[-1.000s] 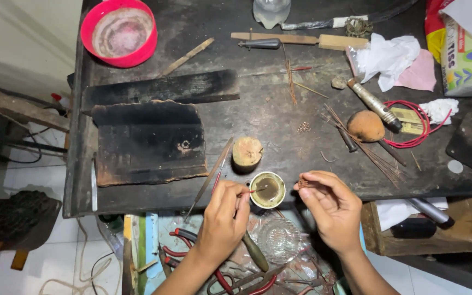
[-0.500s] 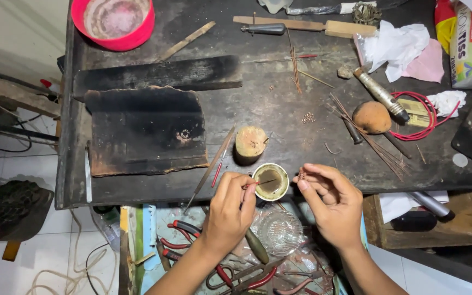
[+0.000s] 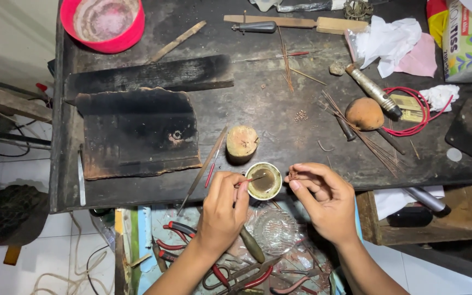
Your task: The person pours a liquid from a plastic bottle into a small metal container and then uses a thin metal tool to stir or apply the solution to small jewelry components.
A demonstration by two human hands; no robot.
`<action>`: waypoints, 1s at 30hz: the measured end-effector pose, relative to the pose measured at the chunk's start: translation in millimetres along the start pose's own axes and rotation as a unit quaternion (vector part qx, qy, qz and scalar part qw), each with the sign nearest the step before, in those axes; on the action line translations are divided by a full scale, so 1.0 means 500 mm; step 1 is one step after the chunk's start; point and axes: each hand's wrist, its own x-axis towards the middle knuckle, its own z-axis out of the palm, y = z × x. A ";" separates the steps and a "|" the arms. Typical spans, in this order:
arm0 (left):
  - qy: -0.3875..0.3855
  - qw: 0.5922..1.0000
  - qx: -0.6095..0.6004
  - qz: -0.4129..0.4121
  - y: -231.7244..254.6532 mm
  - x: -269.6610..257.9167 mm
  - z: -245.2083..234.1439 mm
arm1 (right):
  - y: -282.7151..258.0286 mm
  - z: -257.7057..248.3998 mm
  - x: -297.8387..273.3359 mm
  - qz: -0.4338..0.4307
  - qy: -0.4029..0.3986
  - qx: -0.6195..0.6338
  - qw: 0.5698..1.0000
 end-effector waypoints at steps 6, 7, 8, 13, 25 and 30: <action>-0.005 1.000 0.001 0.001 0.003 0.001 0.000 | -0.001 0.001 0.004 -0.024 -0.019 0.028 0.999; -0.004 1.000 0.000 0.001 0.003 0.000 0.000 | 0.000 0.000 0.003 -0.024 -0.019 0.028 0.999; -0.006 1.000 0.001 0.001 0.003 0.000 0.000 | 0.001 0.000 0.003 -0.027 -0.021 0.026 0.999; -0.009 1.000 0.007 0.003 0.003 0.000 0.000 | 0.000 0.002 0.004 -0.030 -0.031 0.015 0.999; 0.001 1.000 0.000 0.008 0.001 0.000 -0.001 | 0.014 0.001 0.003 -0.043 -0.060 0.043 0.996; 0.002 1.000 -0.028 -0.014 0.001 -0.004 -0.006 | 0.024 -0.002 0.003 -0.036 -0.067 0.041 0.996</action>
